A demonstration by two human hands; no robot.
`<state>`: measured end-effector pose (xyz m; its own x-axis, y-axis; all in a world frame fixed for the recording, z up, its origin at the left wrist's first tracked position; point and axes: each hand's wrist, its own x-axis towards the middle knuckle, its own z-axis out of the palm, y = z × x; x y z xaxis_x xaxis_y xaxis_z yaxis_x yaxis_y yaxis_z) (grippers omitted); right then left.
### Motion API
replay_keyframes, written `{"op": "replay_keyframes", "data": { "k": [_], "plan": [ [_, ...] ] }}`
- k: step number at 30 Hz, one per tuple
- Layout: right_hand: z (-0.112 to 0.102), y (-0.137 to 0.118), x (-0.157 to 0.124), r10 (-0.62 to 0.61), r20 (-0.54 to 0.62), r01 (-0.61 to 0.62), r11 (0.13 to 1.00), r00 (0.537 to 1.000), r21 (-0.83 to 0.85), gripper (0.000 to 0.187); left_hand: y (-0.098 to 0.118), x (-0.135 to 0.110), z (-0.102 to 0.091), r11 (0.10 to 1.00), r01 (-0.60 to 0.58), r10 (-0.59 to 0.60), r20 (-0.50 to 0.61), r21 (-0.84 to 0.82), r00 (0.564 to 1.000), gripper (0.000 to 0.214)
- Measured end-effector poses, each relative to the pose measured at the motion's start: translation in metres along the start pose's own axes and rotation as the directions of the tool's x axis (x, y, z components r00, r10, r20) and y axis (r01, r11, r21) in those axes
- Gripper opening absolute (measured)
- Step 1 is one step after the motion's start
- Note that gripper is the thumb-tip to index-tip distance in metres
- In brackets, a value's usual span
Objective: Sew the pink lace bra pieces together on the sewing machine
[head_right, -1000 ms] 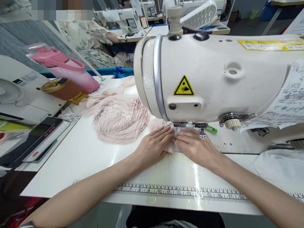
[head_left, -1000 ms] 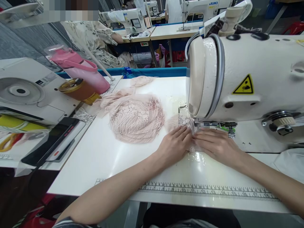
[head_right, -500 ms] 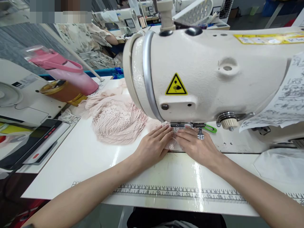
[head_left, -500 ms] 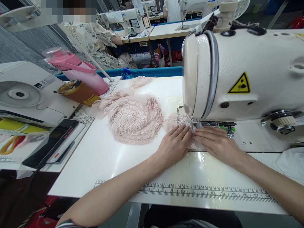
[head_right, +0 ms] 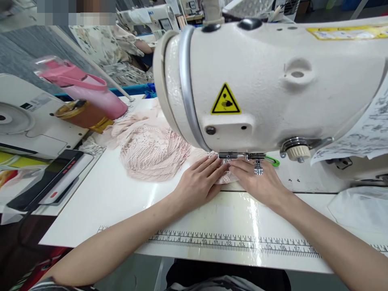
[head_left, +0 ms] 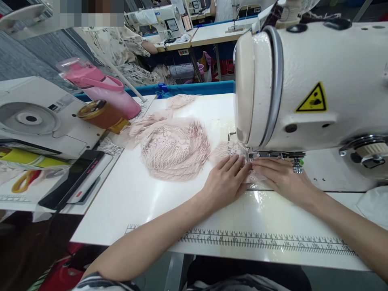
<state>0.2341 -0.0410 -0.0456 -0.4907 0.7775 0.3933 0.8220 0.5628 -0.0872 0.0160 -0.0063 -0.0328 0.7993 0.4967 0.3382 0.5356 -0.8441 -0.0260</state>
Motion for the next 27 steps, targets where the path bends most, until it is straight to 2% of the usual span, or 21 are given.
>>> {"op": "replay_keyframes", "data": {
  "k": [9, 15, 18, 21, 23, 27],
  "plan": [
    [-0.0024, 0.0033, 0.0045, -0.002, -0.082, 0.0, 1.0, 0.997, -0.018, 0.029, -0.0006, 0.002, 0.0008, 1.0, 0.003, -0.003, -0.001, 0.017, 1.0, 0.04],
    [-0.0016, 0.0037, 0.0065, 0.072, -0.082, -0.07, 0.997, 0.994, 0.033, 0.027, -0.002, 0.0033, 0.0016, 0.999, 0.028, -0.028, 0.005, 0.018, 1.0, 0.041],
    [-0.0032, 0.002, 0.0061, 0.012, -0.09, -0.021, 0.995, 0.996, -0.099, 0.027, -0.0025, 0.0037, 0.0016, 0.999, 0.005, -0.004, -0.019, 0.032, 1.0, 0.037],
    [-0.0056, -0.0003, 0.0055, -0.064, -0.082, 0.042, 0.967, 0.995, -0.252, 0.028, -0.0035, 0.0029, 0.0022, 0.995, -0.098, 0.1, -0.051, 0.034, 0.994, 0.03],
    [-0.0063, -0.0016, 0.0048, -0.085, -0.063, 0.066, 0.962, 0.994, -0.265, 0.03, -0.0044, 0.0018, 0.0025, 0.99, -0.136, 0.138, -0.067, 0.034, 0.988, 0.029],
    [-0.0057, -0.0039, 0.0033, -0.068, 0.0, 0.067, 0.985, 0.998, -0.16, 0.036, -0.0063, 0.0006, 0.0004, 0.993, -0.116, 0.118, -0.077, 0.023, 0.99, 0.026]
  ]
}}
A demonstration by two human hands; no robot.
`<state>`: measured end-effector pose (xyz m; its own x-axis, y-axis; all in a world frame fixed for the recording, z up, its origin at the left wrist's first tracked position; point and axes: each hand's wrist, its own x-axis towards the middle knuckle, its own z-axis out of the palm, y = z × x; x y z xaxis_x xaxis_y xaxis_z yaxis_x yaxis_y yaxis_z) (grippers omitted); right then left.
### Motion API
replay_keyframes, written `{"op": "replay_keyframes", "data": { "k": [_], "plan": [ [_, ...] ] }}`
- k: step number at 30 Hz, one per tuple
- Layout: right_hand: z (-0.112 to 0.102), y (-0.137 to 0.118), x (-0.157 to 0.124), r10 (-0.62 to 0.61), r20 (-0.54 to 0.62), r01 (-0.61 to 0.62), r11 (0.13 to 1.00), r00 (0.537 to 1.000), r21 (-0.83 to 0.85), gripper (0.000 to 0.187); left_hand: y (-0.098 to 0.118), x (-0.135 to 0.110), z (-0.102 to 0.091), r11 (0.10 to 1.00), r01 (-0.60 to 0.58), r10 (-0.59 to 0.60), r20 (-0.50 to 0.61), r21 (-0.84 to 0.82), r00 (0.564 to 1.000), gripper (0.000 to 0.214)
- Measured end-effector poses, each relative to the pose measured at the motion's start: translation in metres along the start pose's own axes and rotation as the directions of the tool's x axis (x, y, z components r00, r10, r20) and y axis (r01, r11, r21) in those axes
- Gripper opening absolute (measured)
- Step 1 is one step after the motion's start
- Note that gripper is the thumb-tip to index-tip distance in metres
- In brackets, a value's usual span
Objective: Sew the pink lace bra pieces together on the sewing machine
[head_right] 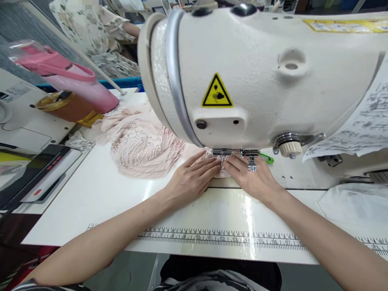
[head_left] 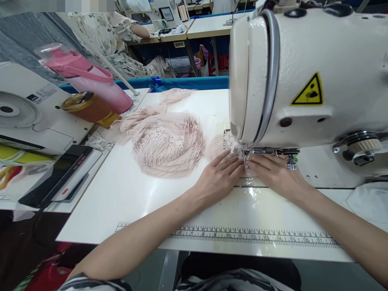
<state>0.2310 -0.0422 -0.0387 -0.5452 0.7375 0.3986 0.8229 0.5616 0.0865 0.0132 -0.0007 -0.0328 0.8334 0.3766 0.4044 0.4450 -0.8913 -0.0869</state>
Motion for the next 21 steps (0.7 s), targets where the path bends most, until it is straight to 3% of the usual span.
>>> {"op": "replay_keyframes", "data": {
  "k": [4, 9, 14, 21],
  "plan": [
    [0.002, -0.003, 0.0, -0.018, 0.017, 0.018, 1.0, 1.0, 0.023, 0.04, -0.002, 0.001, -0.004, 0.999, 0.032, -0.032, 0.01, -0.001, 0.999, 0.024],
    [0.005, -0.006, 0.004, -0.058, -0.02, 0.059, 0.998, 0.998, 0.01, 0.032, -0.004, 0.001, -0.004, 0.999, 0.045, -0.044, -0.012, 0.029, 0.999, 0.022],
    [0.006, -0.01, 0.009, -0.01, -0.077, 0.013, 0.999, 0.997, 0.033, 0.025, -0.003, 0.002, -0.004, 0.996, 0.074, -0.072, -0.047, 0.044, 0.996, 0.019],
    [0.004, -0.012, 0.011, 0.021, -0.125, -0.002, 0.989, 0.992, 0.151, 0.018, 0.001, 0.006, -0.009, 0.993, 0.077, -0.087, -0.102, -0.092, 0.991, 0.012]
  ]
}}
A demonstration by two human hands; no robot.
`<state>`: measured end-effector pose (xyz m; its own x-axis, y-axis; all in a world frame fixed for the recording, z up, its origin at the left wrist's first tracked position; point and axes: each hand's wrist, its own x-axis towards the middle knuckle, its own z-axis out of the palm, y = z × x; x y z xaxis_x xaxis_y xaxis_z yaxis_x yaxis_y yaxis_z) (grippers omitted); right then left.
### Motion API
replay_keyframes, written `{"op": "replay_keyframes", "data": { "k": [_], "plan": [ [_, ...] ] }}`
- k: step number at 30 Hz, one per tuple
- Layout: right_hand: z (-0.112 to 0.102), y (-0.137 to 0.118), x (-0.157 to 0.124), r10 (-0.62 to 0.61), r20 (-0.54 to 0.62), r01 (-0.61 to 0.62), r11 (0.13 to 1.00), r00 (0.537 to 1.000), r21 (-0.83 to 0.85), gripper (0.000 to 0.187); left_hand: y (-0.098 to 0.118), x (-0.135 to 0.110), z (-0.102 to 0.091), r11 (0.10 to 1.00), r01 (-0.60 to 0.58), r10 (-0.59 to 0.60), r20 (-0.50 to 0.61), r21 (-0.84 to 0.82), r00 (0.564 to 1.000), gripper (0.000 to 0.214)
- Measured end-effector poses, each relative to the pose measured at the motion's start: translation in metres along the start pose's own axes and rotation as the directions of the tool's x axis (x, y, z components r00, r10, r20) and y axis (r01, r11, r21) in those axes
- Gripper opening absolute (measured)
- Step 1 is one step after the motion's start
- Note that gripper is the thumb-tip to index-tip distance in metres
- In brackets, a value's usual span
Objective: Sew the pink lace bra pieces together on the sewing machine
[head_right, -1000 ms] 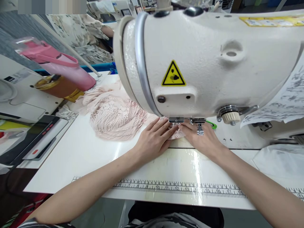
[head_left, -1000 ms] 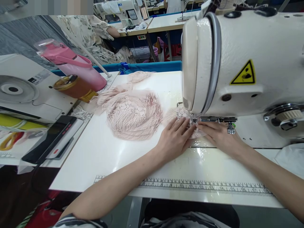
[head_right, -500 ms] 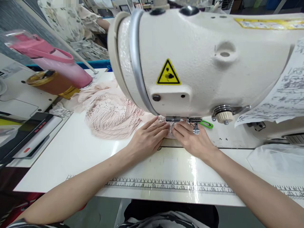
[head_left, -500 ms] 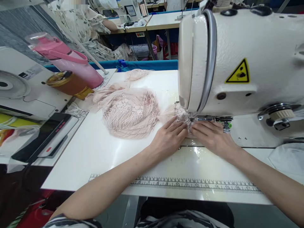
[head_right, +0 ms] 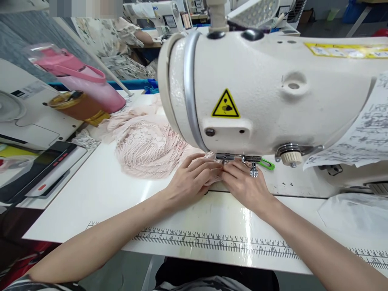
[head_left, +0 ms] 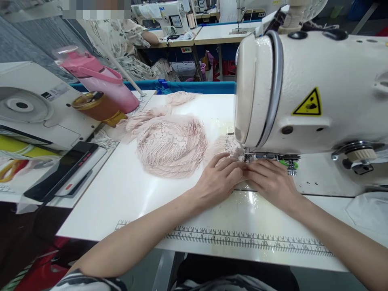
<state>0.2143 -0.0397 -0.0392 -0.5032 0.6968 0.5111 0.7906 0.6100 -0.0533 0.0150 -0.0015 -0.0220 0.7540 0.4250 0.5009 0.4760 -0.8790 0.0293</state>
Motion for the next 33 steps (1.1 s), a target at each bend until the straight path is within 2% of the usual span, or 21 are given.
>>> {"op": "replay_keyframes", "data": {
  "k": [5, 7, 10, 18, 26, 33],
  "plan": [
    [-0.002, -0.003, 0.0, -0.03, -0.038, 0.031, 0.999, 0.999, 0.007, 0.017, -0.007, -0.006, 0.004, 0.999, -0.004, 0.008, 0.147, -0.032, 0.989, 0.039],
    [-0.002, -0.003, 0.0, -0.046, -0.071, 0.047, 0.999, 0.996, 0.01, 0.018, -0.009, -0.009, 0.006, 1.0, -0.016, 0.018, 0.173, -0.014, 0.985, 0.042],
    [-0.001, -0.002, -0.001, -0.067, -0.11, 0.066, 0.998, 0.992, -0.006, 0.018, -0.011, -0.012, 0.008, 1.0, -0.027, 0.027, 0.181, -0.001, 0.983, 0.04],
    [0.0, -0.001, -0.002, -0.073, -0.118, 0.07, 0.997, 0.99, -0.026, 0.017, -0.009, -0.01, 0.008, 1.0, -0.01, 0.009, 0.175, 0.005, 0.984, 0.04],
    [-0.002, 0.0, -0.003, -0.034, -0.065, 0.032, 0.999, 0.997, -0.031, 0.017, -0.003, -0.008, 0.009, 0.999, 0.015, -0.021, 0.179, 0.038, 0.984, 0.042],
    [-0.002, 0.003, -0.004, -0.027, -0.071, 0.024, 0.999, 0.997, -0.043, 0.016, 0.0, -0.007, 0.008, 0.998, 0.013, -0.024, 0.156, 0.069, 0.987, 0.042]
  ]
}}
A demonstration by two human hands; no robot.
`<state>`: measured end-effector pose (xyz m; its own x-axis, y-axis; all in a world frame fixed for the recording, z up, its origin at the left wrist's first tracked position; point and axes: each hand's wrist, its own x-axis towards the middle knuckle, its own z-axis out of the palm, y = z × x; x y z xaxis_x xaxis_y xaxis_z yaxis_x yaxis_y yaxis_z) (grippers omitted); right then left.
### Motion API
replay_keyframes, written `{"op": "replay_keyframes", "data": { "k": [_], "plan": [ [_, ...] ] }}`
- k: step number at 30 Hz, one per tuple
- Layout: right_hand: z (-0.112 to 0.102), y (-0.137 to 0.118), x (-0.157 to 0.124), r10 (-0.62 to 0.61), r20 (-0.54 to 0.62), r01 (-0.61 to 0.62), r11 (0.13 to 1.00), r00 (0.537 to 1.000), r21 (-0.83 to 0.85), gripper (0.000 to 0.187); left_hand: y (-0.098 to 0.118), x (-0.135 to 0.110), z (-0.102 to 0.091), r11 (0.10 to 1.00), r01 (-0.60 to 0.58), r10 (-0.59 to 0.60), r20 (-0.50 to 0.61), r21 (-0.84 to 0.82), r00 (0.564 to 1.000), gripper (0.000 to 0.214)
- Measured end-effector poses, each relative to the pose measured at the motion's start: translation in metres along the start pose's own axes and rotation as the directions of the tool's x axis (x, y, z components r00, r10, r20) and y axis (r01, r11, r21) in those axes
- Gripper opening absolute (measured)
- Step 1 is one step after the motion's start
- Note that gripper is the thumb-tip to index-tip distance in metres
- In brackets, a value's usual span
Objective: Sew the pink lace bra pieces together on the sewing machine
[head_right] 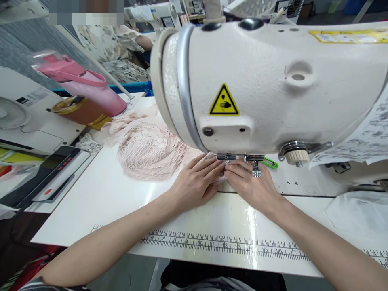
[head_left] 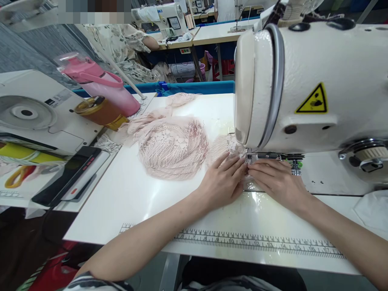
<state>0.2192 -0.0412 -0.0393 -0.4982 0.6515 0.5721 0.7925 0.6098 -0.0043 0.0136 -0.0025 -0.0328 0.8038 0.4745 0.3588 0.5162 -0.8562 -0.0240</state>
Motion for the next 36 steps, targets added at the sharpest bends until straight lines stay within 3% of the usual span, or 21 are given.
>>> {"op": "replay_keyframes", "data": {
  "k": [16, 27, 31, 36],
  "plan": [
    [-0.002, 0.007, -0.005, 0.032, 0.062, -0.023, 0.99, 0.998, -0.138, 0.027, 0.005, 0.003, -0.002, 0.998, 0.01, -0.009, -0.021, 0.058, 1.0, 0.04],
    [-0.006, 0.008, -0.002, 0.138, 0.05, -0.131, 0.984, 0.989, -0.123, 0.031, 0.006, 0.003, 0.0, 0.998, 0.022, -0.027, 0.083, 0.059, 0.996, 0.042],
    [-0.004, 0.007, -0.004, 0.178, 0.056, -0.165, 0.968, 0.982, -0.187, 0.028, 0.005, 0.002, 0.0, 0.996, -0.015, 0.01, 0.061, 0.084, 0.998, 0.041],
    [-0.003, 0.012, -0.006, 0.03, 0.055, -0.016, 0.972, 0.998, -0.236, 0.024, 0.002, 0.0, -0.001, 0.984, -0.135, 0.132, 0.03, 0.117, 0.991, 0.037]
  ]
}}
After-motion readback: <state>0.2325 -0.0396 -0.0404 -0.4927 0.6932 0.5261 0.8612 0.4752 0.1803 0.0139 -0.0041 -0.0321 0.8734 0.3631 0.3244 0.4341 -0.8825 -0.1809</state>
